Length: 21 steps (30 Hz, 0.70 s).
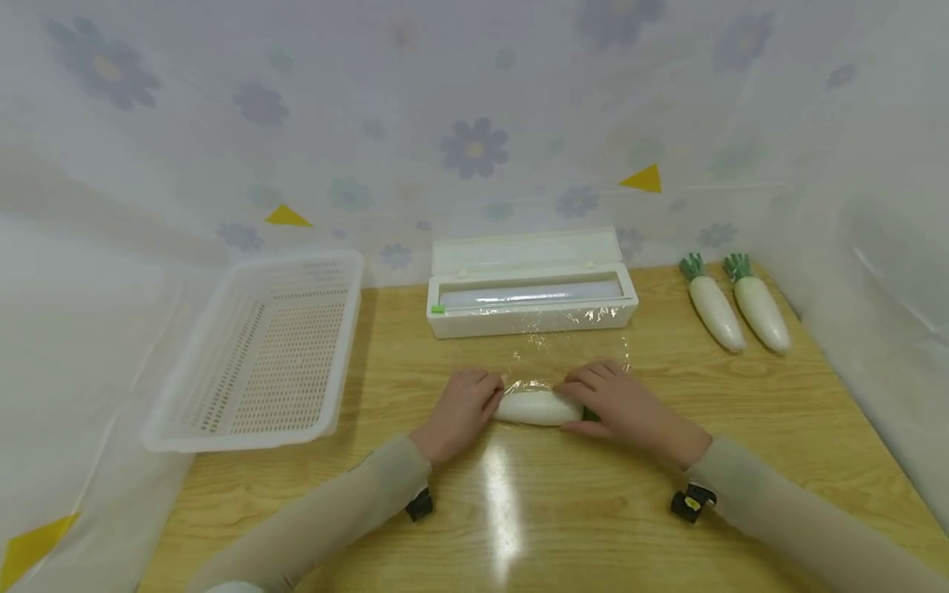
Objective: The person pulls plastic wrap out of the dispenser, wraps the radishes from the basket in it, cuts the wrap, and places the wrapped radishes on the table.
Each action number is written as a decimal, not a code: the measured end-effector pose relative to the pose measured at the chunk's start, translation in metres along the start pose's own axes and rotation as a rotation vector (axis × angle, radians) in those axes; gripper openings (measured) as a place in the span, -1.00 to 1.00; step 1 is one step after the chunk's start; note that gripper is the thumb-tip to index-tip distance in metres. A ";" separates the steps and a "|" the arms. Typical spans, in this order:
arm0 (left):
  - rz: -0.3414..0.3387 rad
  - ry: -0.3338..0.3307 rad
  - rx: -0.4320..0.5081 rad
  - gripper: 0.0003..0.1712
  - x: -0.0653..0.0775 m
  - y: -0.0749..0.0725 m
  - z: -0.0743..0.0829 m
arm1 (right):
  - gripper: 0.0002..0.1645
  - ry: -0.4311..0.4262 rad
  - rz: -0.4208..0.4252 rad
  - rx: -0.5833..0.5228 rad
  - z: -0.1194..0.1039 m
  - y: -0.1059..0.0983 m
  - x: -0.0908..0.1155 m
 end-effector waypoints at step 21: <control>-0.030 0.026 -0.045 -0.62 -0.009 -0.001 0.005 | -0.25 -0.026 -0.100 0.111 -0.010 0.013 -0.010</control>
Point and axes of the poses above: each hand's wrist, its own x-axis away from the middle knuckle, its own y-axis out of the palm, z = x × y, the point moved 9 cm from there along -x, towards the middle knuckle, and after that the axes turned 10 degrees about y, right-handed, at the moved point
